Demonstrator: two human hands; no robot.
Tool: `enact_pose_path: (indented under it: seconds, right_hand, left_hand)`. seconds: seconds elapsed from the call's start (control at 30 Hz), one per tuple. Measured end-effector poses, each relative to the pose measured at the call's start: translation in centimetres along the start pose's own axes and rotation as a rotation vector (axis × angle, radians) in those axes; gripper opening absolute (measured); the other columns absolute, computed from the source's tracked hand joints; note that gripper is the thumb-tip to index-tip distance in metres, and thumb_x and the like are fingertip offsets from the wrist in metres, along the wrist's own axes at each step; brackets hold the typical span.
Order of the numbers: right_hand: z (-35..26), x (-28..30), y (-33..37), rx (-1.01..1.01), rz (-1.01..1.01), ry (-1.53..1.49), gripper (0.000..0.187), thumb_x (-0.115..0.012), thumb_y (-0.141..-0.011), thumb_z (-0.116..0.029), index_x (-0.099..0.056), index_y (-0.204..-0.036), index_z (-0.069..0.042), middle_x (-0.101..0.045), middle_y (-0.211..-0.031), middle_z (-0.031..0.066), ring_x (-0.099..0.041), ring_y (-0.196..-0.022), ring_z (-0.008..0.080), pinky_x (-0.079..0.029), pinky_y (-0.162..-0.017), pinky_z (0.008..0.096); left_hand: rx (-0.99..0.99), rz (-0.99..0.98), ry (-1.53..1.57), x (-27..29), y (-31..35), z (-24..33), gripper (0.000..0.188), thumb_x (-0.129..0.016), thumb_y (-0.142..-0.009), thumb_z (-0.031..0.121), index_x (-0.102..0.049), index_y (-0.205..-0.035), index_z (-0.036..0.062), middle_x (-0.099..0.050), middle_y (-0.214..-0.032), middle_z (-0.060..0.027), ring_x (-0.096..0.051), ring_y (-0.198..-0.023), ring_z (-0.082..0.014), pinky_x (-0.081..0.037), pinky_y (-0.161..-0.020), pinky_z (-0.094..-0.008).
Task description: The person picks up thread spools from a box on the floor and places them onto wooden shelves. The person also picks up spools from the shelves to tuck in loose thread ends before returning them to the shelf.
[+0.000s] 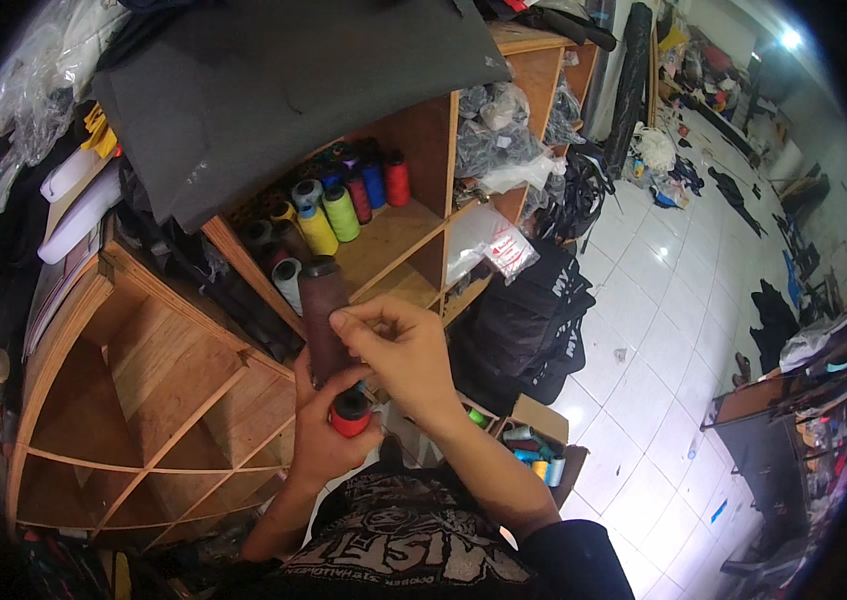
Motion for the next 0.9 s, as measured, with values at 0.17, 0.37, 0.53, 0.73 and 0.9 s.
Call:
enact_pose_path:
  seconds: [0.17, 0.37, 0.53, 0.73, 0.9]
  right_hand:
    - [1.3, 0.4, -0.1, -0.005, -0.007, -0.218, 0.016, -0.070, -0.082, -0.015, -0.062, -0.082, -0.001, -0.059, -0.066, 0.0000, -0.049, -0.056, 0.0029, -0.037, -0.049, 0.0180]
    - [2.0, 0.8, -0.3, -0.108, -0.133, -0.484, 0.016, -0.069, -0.082, -0.009, -0.056, -0.074, -0.005, -0.052, -0.063, -0.0029, -0.043, -0.052, 0.0023, -0.031, -0.046, 0.0193]
    - [2.3, 1.2, -0.6, -0.120, -0.233, -0.523, 0.011, -0.067, -0.081, -0.007, -0.056, -0.080, -0.006, -0.054, -0.070, -0.0020, -0.047, -0.057, 0.0034, -0.034, -0.051, 0.0182]
    - [3.0, 1.3, -0.7, -0.205, -0.322, -0.730, 0.015, -0.064, -0.084, -0.012, -0.057, -0.096, -0.006, -0.059, -0.086, -0.0005, -0.054, -0.075, 0.0067, -0.042, -0.064, 0.0209]
    - [2.0, 1.3, -0.5, -0.180, -0.219, -0.694, 0.034, -0.068, -0.083, -0.018, -0.056, -0.110, -0.002, -0.062, -0.096, 0.0040, -0.058, -0.086, 0.0086, -0.046, -0.075, 0.0240]
  left_hand:
    - [0.003, -0.053, 0.037, -0.5, 0.4, 0.2, 0.049, -0.068, -0.059, 0.003, -0.065, -0.107, 0.0141, -0.032, -0.130, -0.0184, -0.050, -0.113, -0.0352, -0.043, -0.094, -0.0405]
    - [-0.026, -0.107, 0.110, -0.2, 1.0, 0.6, 0.048, -0.067, -0.059, 0.004, -0.066, -0.106, 0.0144, -0.035, -0.129, -0.0190, -0.051, -0.111, -0.0347, -0.043, -0.093, -0.0393]
    - [-0.020, -0.158, 0.186, -0.1, 1.2, 0.6, 0.044, -0.071, -0.059, 0.009, -0.066, -0.102, 0.0103, -0.047, -0.120, -0.0177, -0.045, -0.115, -0.0330, -0.035, -0.098, -0.0395]
    - [-0.084, -0.212, 0.238, -0.4, 1.2, 0.3, 0.043, -0.071, -0.060, 0.009, -0.064, -0.102, 0.0072, -0.065, -0.101, -0.0100, -0.045, -0.115, -0.0332, -0.030, -0.101, -0.0393]
    - [-0.024, -0.245, 0.224, -0.9, 1.2, -0.2, 0.044, -0.069, -0.060, 0.007, -0.066, -0.104, 0.0118, -0.048, -0.117, -0.0159, -0.045, -0.118, -0.0341, -0.034, -0.100, -0.0400]
Point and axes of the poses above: each hand's wrist, its own y-axis away from the middle knuckle, its own x-axis out of the back of the hand, z = x × y, the point moved 6 cm from there along -y, towards the middle knuckle
